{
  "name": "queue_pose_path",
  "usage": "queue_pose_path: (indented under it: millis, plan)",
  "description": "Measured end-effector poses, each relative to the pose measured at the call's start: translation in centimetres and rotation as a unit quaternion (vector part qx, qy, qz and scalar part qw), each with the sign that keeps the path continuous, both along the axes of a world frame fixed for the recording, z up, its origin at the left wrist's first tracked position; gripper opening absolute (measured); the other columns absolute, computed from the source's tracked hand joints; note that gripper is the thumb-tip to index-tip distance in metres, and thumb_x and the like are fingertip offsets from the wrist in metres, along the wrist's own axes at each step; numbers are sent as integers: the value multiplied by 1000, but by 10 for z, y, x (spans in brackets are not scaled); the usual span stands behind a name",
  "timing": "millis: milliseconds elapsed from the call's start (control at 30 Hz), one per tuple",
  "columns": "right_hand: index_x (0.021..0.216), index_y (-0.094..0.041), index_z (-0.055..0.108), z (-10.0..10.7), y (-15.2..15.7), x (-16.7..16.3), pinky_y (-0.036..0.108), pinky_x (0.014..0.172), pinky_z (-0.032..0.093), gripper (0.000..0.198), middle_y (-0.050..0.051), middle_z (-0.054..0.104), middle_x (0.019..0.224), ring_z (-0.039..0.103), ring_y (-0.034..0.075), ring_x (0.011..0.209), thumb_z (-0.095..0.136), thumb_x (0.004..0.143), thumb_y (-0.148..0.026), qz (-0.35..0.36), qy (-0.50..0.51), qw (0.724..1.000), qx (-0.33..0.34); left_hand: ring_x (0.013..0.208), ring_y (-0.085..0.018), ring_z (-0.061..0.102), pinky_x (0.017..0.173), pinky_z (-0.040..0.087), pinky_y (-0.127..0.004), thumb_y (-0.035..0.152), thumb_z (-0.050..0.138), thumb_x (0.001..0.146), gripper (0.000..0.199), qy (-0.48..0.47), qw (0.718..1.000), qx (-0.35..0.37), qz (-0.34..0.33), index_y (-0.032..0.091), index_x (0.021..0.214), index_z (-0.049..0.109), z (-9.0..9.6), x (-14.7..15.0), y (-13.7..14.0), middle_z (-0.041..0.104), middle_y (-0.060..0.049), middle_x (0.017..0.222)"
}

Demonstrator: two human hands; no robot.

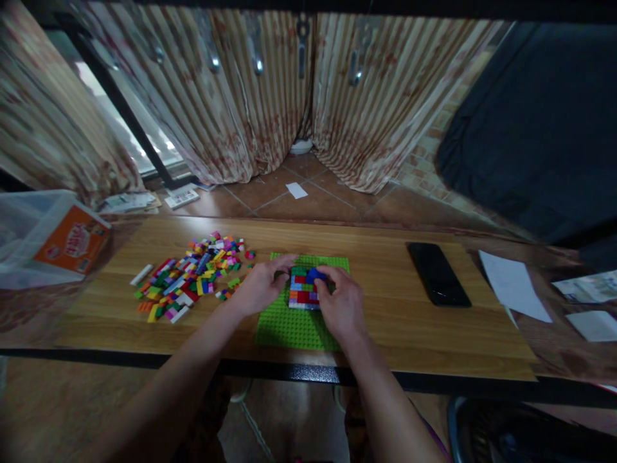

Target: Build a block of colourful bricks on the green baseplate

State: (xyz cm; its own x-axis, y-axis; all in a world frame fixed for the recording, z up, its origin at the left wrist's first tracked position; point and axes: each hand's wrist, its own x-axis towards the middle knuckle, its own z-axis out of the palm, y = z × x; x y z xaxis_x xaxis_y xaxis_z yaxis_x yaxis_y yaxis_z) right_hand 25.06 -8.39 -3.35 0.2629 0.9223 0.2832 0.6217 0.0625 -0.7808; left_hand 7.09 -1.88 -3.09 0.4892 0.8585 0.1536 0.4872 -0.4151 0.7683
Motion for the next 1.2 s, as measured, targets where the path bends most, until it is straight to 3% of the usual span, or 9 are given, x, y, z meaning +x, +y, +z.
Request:
queue_pose_path:
  millis: [200,367,567,967,1200]
  plan:
    - [100,-22,71,-1,-1,-3,39,84,53,22,6,72,99,67,21,88,57,84,-26,42,-6,999,2,104,-20,69,97,53,-35,8,48,87,39,1,1000,14,26,14,123,63,-1,-8,0,73,-9,113]
    - [98,-22,71,1,-1,-9,37,84,53,19,6,71,98,66,21,89,56,86,-22,68,-23,997,24,94,-19,71,89,54,-31,9,51,86,31,2,999,11,47,15,111,68,3,-7,-1,76,-7,101]
    - [92,-24,71,1,4,-21,37,86,52,19,6,68,98,65,21,93,54,86,-17,91,-53,993,53,83,-19,71,78,55,-29,12,52,86,33,6,999,-35,38,13,117,67,7,-5,-7,76,-5,89]
    - [90,-22,71,2,5,-20,39,87,51,16,7,67,99,64,22,93,56,84,-24,46,-46,997,38,88,-19,71,86,55,-31,14,54,87,32,16,999,-31,39,16,116,68,6,-1,-10,76,-5,93]
    - [93,-20,72,-4,9,-11,45,95,46,24,11,68,102,61,26,101,57,88,-38,-1,-56,998,41,93,-20,71,90,54,-32,13,51,89,33,38,998,-19,47,14,117,68,9,0,-10,75,-8,105]
